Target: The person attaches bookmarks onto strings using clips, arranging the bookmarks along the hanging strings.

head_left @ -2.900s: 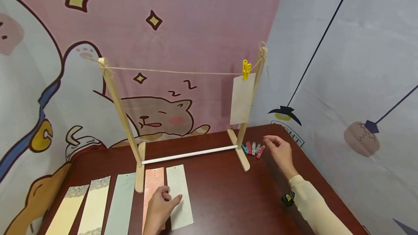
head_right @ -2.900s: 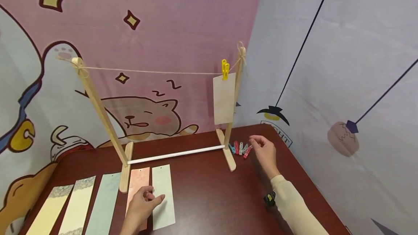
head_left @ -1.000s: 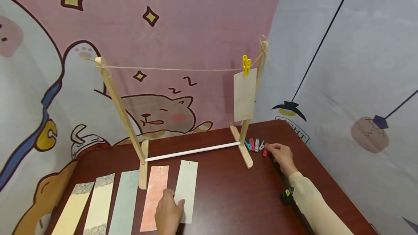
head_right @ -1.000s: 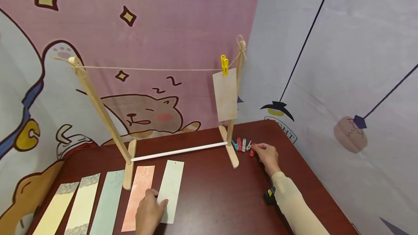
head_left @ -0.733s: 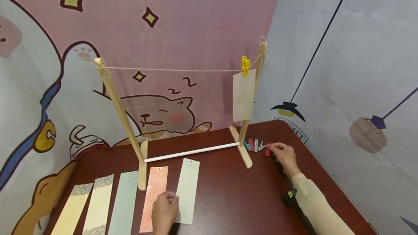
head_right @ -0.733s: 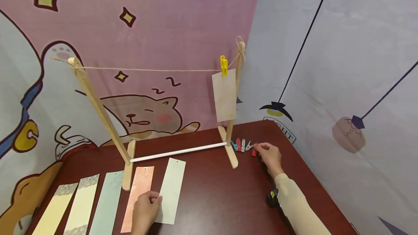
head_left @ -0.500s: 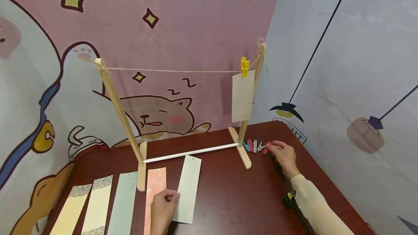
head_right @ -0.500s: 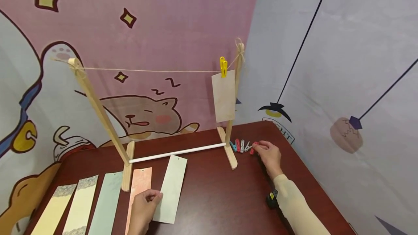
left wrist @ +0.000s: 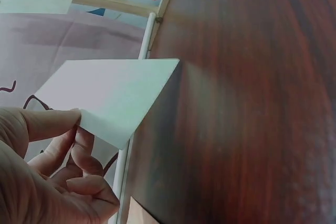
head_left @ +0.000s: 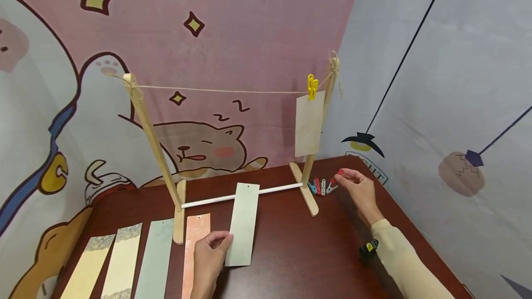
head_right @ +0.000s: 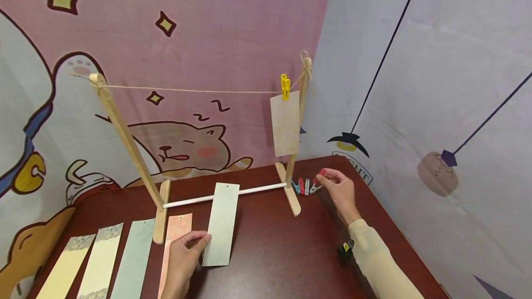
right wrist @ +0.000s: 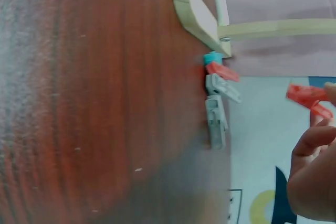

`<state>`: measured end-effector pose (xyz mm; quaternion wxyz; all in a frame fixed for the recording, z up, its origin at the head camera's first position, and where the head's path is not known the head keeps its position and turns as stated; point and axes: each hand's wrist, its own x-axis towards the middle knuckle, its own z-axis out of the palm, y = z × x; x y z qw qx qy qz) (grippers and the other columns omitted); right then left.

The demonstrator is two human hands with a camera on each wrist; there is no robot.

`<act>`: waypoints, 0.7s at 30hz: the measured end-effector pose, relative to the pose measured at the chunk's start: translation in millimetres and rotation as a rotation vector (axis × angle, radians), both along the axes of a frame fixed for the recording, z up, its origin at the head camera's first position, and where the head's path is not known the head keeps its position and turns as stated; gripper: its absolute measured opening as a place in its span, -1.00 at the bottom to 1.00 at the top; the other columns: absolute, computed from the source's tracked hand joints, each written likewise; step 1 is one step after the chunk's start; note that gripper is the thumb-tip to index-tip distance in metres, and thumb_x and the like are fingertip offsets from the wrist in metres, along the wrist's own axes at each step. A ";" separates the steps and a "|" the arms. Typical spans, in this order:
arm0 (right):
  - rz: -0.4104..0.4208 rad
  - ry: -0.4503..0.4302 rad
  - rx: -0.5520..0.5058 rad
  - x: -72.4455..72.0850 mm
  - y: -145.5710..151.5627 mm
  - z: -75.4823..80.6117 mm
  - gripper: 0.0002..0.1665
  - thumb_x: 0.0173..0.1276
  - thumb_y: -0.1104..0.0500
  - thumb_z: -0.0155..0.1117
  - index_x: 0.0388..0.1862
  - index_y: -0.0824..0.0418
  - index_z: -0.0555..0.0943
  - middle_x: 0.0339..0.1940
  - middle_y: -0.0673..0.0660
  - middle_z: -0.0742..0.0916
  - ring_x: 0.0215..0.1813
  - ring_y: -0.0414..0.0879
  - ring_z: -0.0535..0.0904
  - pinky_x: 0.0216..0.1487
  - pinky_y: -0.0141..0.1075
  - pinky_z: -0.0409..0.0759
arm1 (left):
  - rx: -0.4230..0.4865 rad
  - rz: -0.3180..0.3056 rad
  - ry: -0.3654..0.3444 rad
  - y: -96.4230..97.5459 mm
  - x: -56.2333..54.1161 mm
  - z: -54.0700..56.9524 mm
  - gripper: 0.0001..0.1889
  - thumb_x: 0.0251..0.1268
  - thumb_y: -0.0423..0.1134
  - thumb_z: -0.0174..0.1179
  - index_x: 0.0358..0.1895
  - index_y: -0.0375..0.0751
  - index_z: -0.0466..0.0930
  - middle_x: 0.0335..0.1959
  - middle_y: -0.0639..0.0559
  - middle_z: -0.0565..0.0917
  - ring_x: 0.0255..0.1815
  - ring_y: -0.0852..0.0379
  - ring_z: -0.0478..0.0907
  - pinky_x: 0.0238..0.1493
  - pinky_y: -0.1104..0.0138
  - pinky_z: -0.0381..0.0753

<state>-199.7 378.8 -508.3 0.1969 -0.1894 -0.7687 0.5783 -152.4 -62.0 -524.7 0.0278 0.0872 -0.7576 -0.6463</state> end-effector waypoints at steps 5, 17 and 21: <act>0.021 0.079 0.003 -1.0 -9.8 12.8 -0.38 0.44 -0.08 0.62 0.30 0.27 0.73 -0.04 0.00 0.85 -0.07 -0.23 0.71 -0.07 -0.46 0.66 | 0.065 -0.002 -0.010 1.1 -0.3 1.6 -0.96 0.29 -0.46 0.53 -0.29 -0.33 0.84 -0.41 -0.05 0.73 -0.38 0.10 0.57 -0.40 0.37 0.53; 0.056 0.235 -0.196 -5.8 -29.8 53.3 -0.51 0.49 0.05 0.57 0.27 0.27 0.72 -0.14 -0.08 0.78 -0.25 -0.24 0.57 -0.37 -0.41 0.47 | 0.158 -0.068 0.095 23.9 -13.6 20.3 -0.96 0.36 -0.41 0.51 -0.21 -0.32 0.86 -0.30 -0.09 0.78 -0.30 0.06 0.58 -0.32 0.35 0.52; 0.099 0.258 -0.226 -6.6 -38.4 68.0 -0.52 0.50 0.08 0.56 0.25 0.31 0.71 -0.17 -0.07 0.79 -0.28 -0.24 0.57 -0.40 -0.43 0.45 | 0.195 -0.065 0.115 30.5 -16.2 24.7 -0.94 0.35 -0.43 0.51 -0.18 -0.34 0.86 -0.30 -0.11 0.78 -0.33 0.08 0.56 -0.33 0.36 0.51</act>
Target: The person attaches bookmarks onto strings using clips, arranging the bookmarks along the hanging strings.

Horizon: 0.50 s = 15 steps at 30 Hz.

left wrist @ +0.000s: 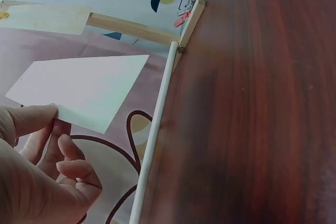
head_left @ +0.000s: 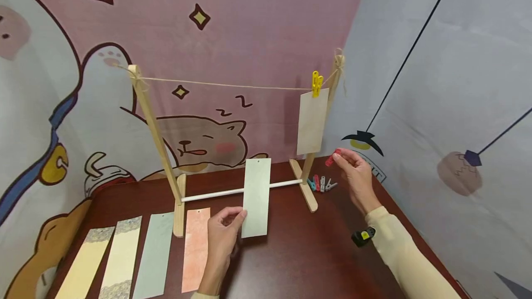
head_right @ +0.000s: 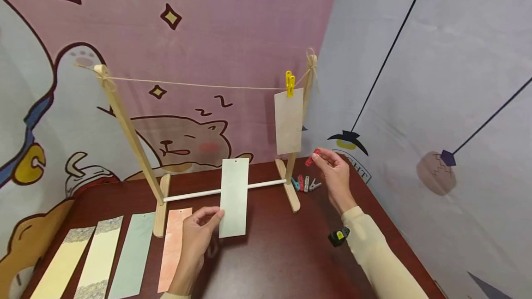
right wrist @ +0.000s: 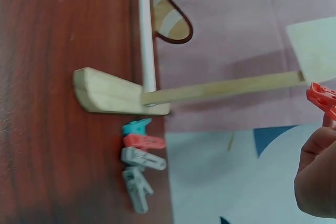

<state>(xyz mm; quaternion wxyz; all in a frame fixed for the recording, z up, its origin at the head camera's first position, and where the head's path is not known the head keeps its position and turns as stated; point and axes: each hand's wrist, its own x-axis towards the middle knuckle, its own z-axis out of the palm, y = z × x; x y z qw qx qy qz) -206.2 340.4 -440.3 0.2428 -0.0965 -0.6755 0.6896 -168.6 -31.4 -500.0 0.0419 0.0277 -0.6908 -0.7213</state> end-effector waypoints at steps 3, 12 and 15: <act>0.017 0.019 0.025 0.8 -5.4 9.6 -0.51 0.50 0.07 0.56 0.27 0.30 0.71 -0.14 -0.07 0.80 -0.21 -0.20 0.59 -0.38 -0.41 0.46 | 0.012 0.000 0.016 1.4 -2.4 2.8 -0.93 0.37 -0.43 0.50 -0.16 -0.37 0.85 -0.30 -0.12 0.78 -0.37 0.13 0.55 -0.34 0.38 0.50; 0.034 0.073 0.151 0.4 -13.0 40.1 -0.54 0.50 0.08 0.56 0.26 0.26 0.74 -0.22 -0.04 0.76 -0.35 -0.21 0.50 -0.44 -0.42 0.45 | 0.017 -0.014 0.061 5.0 -11.6 11.9 -0.92 0.37 -0.39 0.52 -0.15 -0.31 0.86 -0.27 -0.12 0.80 -0.37 0.13 0.53 -0.35 0.38 0.46; 0.037 0.106 0.194 0.1 -15.5 49.7 -0.58 0.50 0.11 0.56 0.23 0.28 0.76 -0.26 -0.02 0.75 -0.41 -0.18 0.44 -0.47 -0.41 0.40 | 0.023 -0.016 0.079 6.5 -15.0 17.2 -0.91 0.36 -0.37 0.53 -0.14 -0.27 0.87 -0.30 -0.11 0.79 -0.38 0.14 0.52 -0.38 0.38 0.44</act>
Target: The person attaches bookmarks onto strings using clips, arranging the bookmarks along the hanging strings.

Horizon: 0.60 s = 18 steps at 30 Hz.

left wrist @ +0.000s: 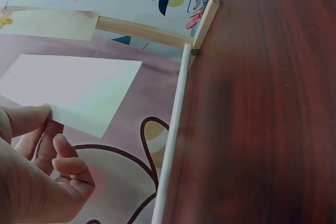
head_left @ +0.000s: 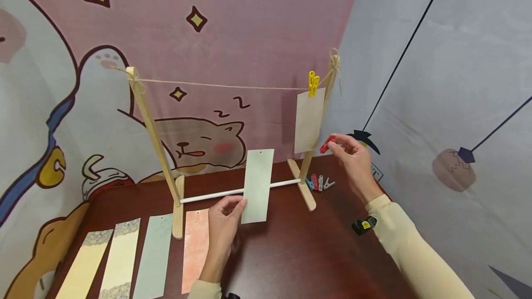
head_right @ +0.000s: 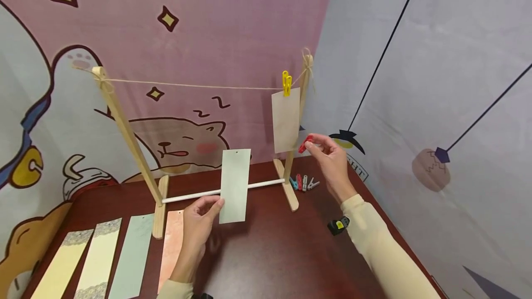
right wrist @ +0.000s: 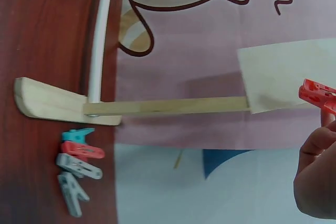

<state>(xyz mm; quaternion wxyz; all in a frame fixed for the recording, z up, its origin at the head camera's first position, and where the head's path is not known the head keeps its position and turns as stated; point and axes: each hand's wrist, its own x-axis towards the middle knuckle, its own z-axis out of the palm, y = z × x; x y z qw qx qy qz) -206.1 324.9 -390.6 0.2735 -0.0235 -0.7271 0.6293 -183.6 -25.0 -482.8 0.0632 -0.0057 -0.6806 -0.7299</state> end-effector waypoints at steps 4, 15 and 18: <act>0.039 0.028 0.035 -1.2 -3.1 14.2 -0.64 0.52 0.14 0.54 0.18 0.27 0.78 -0.29 0.01 0.73 -0.45 -0.16 0.39 -0.50 -0.39 0.35 | 0.006 -0.010 0.005 2.8 -3.6 6.8 -0.89 0.36 -0.33 0.55 -0.12 -0.24 0.88 -0.31 -0.09 0.79 -0.40 0.15 0.52 -0.41 0.38 0.44; 0.138 0.058 0.032 -5.0 -18.5 49.6 -0.69 0.53 0.13 0.53 0.15 0.23 0.79 -0.38 0.00 0.70 -0.49 -0.07 0.29 -0.50 -0.33 0.27 | 0.034 -0.048 0.061 11.4 -20.7 18.1 -0.90 0.40 -0.36 0.50 -0.13 -0.33 0.86 -0.35 -0.13 0.72 -0.45 0.15 0.45 -0.45 0.38 0.38; 0.150 0.092 0.006 -6.9 -22.9 56.2 -0.69 0.52 0.16 0.53 0.15 0.25 0.79 -0.35 0.01 0.74 -0.50 -0.12 0.29 -0.51 -0.35 0.25 | 0.033 -0.048 0.085 14.3 -25.7 20.8 -0.91 0.40 -0.37 0.49 -0.14 -0.33 0.86 -0.33 -0.12 0.74 -0.41 0.11 0.48 -0.43 0.38 0.40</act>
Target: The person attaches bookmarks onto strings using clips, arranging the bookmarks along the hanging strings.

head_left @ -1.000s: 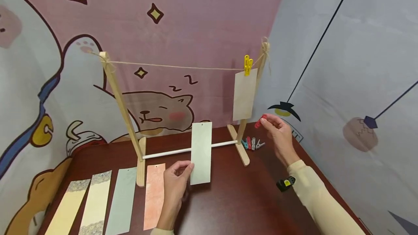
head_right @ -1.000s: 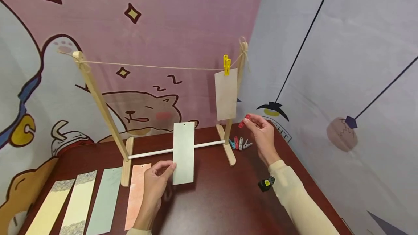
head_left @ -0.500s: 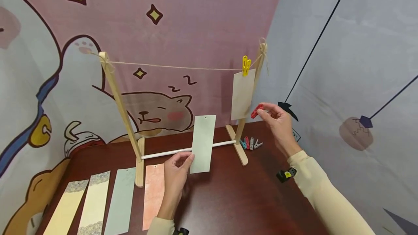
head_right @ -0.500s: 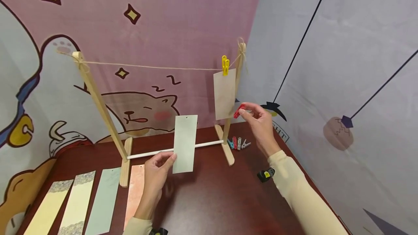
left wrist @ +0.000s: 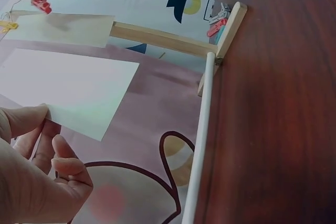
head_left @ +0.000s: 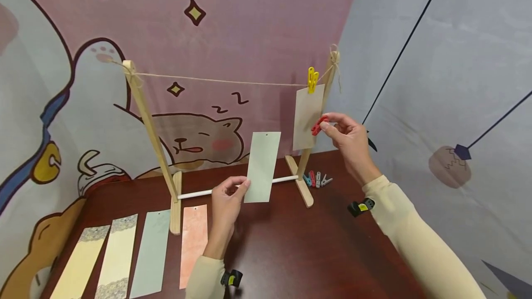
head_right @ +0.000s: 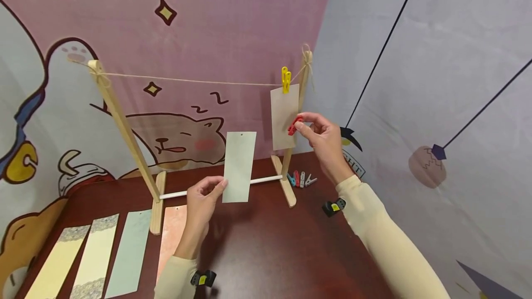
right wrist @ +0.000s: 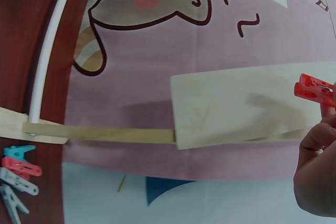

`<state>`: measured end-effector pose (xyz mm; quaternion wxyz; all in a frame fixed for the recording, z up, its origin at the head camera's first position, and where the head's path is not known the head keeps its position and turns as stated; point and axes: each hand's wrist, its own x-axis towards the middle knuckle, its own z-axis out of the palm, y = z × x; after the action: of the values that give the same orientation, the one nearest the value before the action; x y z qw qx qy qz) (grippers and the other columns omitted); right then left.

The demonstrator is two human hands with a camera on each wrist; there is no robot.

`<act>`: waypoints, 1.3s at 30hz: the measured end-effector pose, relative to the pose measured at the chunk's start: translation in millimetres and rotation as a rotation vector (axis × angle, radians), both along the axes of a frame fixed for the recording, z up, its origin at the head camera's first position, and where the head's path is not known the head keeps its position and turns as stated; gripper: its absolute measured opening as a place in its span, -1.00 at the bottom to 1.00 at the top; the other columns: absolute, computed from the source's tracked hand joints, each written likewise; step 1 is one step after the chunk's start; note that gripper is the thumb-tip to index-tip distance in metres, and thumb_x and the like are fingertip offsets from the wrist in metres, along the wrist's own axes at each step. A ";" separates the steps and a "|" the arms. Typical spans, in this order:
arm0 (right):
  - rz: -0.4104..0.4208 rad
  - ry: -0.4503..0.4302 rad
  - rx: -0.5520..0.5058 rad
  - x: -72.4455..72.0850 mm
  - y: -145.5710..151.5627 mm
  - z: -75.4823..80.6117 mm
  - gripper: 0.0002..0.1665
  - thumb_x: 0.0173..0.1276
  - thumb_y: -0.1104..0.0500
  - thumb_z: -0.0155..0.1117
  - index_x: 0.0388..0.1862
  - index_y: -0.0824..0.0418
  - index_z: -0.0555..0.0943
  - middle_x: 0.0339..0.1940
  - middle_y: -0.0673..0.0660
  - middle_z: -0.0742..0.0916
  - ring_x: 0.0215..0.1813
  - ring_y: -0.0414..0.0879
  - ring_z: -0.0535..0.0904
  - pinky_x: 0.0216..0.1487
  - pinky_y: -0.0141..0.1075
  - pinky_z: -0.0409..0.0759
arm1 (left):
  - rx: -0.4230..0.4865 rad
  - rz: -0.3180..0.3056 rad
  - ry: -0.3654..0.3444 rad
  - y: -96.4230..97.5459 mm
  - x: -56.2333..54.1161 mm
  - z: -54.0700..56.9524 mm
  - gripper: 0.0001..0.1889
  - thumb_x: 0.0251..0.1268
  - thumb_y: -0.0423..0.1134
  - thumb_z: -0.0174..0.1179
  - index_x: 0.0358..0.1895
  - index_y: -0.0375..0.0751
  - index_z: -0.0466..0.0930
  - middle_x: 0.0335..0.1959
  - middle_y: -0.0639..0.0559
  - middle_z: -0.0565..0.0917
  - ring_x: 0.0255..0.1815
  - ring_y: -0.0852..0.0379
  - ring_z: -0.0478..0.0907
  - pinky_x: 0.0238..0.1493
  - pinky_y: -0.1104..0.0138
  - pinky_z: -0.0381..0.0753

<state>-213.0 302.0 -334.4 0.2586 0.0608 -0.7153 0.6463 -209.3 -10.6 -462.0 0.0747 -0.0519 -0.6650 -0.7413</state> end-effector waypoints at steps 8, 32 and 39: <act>0.020 0.077 -0.014 -5.9 -11.1 19.6 -0.73 0.51 0.23 0.53 0.13 0.27 0.80 -0.28 0.03 0.79 -0.55 -0.15 0.25 -0.54 -0.32 0.15 | 0.029 -0.017 0.037 8.1 -10.3 11.6 -0.87 0.38 -0.33 0.52 -0.15 -0.34 0.85 -0.26 -0.10 0.81 -0.30 0.06 0.56 -0.37 0.37 0.48; 0.079 0.163 0.001 -18.3 -40.2 71.3 -0.77 0.49 0.29 0.52 0.09 0.25 0.82 -0.16 0.07 0.84 -0.60 -0.19 0.21 -0.57 -0.38 0.12 | 0.069 0.027 0.079 24.0 -32.9 27.5 -0.94 0.38 -0.39 0.51 -0.16 -0.30 0.88 -0.26 -0.11 0.82 -0.28 0.12 0.58 -0.30 0.40 0.49; 0.078 0.200 0.001 -24.8 -49.3 80.0 -0.83 0.49 0.32 0.51 0.01 0.20 0.84 -0.21 0.09 0.84 -0.59 -0.20 0.24 -0.58 -0.38 0.13 | 0.081 0.016 0.078 30.5 -35.2 29.6 -0.93 0.39 -0.36 0.52 -0.16 -0.29 0.88 -0.29 -0.11 0.80 -0.32 0.13 0.55 -0.35 0.38 0.46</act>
<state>-237.7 252.7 -254.4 0.3032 0.1530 -0.6833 0.6463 -244.6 19.8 -432.5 0.1086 -0.0726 -0.6314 -0.7644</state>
